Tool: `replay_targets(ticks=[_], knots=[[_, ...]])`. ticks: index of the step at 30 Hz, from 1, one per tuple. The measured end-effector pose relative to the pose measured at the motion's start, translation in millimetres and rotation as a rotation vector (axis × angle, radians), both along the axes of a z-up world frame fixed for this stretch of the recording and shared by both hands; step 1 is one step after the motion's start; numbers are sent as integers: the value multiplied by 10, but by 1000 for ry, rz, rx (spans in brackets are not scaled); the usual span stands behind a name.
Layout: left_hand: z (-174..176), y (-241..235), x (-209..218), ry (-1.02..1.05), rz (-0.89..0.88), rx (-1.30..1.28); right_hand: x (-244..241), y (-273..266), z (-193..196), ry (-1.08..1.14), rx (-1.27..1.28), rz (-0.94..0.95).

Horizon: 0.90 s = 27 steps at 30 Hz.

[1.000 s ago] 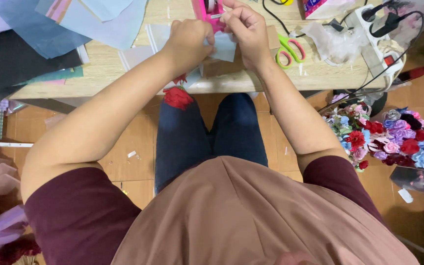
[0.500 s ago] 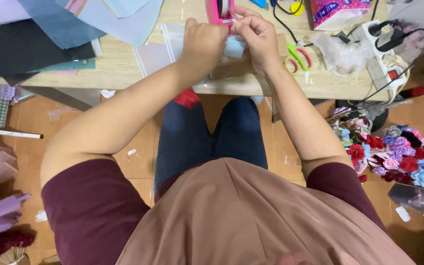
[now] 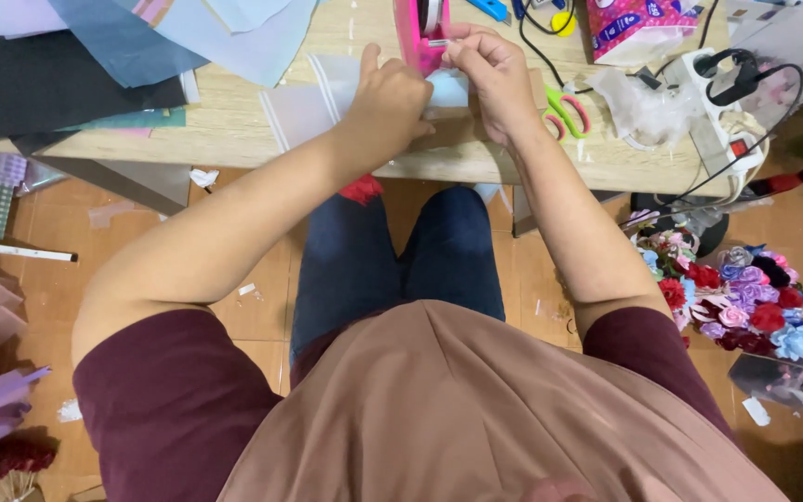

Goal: Wrapping artificial roses with decorative paper and a cardboard base to create a bouquet

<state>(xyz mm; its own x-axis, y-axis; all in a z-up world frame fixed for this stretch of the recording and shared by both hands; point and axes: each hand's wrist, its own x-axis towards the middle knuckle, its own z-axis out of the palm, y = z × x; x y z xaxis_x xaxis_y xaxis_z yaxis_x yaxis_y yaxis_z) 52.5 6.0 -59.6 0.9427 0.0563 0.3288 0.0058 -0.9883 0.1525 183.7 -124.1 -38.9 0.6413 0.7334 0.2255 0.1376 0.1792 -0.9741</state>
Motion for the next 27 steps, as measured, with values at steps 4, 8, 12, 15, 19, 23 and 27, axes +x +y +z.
replay_targets(ticks=[4, 8, 12, 15, 19, 23, 27], knots=[[-12, 79, 25, 60, 1, -72, -16, -61, 120, -267, -198, -80], [98, 14, -29, 79, -7, -110, -68, -177, 286, -429, -432, -2], [-125, 84, 27, 8, 0, 21, -111, -192, 293, -286, -419, 94], [-210, 159, 16, -186, -51, 147, -169, -218, 304, -154, -440, 92], [-177, 212, 44, -193, -112, 98, -190, -243, 282, -142, -426, 72], [-203, 239, 114, -94, -83, 113, -243, -279, 307, -141, -413, 131], [-170, 217, 108, -46, -51, 114, -311, -295, 319, -156, -468, 103]])
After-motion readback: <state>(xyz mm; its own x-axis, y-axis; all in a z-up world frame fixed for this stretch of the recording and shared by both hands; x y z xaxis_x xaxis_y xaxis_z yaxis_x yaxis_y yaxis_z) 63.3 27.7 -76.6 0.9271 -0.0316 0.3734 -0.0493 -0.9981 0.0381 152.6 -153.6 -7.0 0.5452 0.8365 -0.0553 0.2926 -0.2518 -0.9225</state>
